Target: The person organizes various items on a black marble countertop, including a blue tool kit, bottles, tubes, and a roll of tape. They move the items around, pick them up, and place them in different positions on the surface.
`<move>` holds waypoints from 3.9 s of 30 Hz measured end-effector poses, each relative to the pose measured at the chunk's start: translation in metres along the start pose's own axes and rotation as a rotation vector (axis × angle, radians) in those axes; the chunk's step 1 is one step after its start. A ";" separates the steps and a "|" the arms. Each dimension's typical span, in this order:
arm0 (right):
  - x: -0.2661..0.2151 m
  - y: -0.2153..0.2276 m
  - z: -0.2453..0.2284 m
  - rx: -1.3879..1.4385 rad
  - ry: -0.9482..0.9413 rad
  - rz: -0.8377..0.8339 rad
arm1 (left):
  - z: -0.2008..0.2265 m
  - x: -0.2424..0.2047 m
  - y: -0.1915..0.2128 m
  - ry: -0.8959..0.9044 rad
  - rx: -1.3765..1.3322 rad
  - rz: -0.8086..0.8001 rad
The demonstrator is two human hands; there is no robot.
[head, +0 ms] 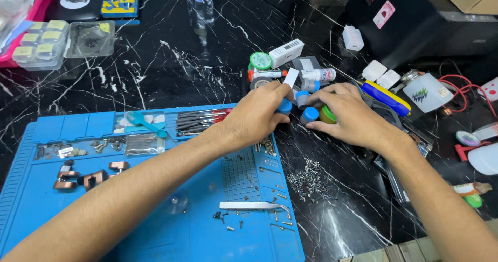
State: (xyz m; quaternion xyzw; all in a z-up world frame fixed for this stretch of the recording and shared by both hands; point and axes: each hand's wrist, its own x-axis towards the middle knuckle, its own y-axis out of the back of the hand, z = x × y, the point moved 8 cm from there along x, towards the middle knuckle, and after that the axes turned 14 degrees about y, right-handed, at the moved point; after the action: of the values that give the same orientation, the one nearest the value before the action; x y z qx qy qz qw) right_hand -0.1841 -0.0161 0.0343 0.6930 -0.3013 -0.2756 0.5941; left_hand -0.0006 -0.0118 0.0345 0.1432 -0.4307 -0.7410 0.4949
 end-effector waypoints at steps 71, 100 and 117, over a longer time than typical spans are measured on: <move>-0.120 0.057 0.233 -0.068 -0.837 -0.128 | 0.051 0.069 -0.051 -0.027 -0.009 -0.119; -0.083 0.076 0.000 1.101 0.006 0.646 | 0.117 0.031 0.006 -0.134 -0.519 0.027; 0.050 0.061 -0.060 1.065 0.089 0.499 | 0.007 0.000 0.063 -0.016 -0.347 0.179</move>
State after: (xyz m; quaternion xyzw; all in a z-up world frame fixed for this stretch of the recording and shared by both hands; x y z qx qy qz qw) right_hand -0.1119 -0.0204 0.1020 0.8151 -0.5268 0.0911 0.2232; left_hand 0.0332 -0.0168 0.0875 0.0107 -0.3117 -0.7581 0.5727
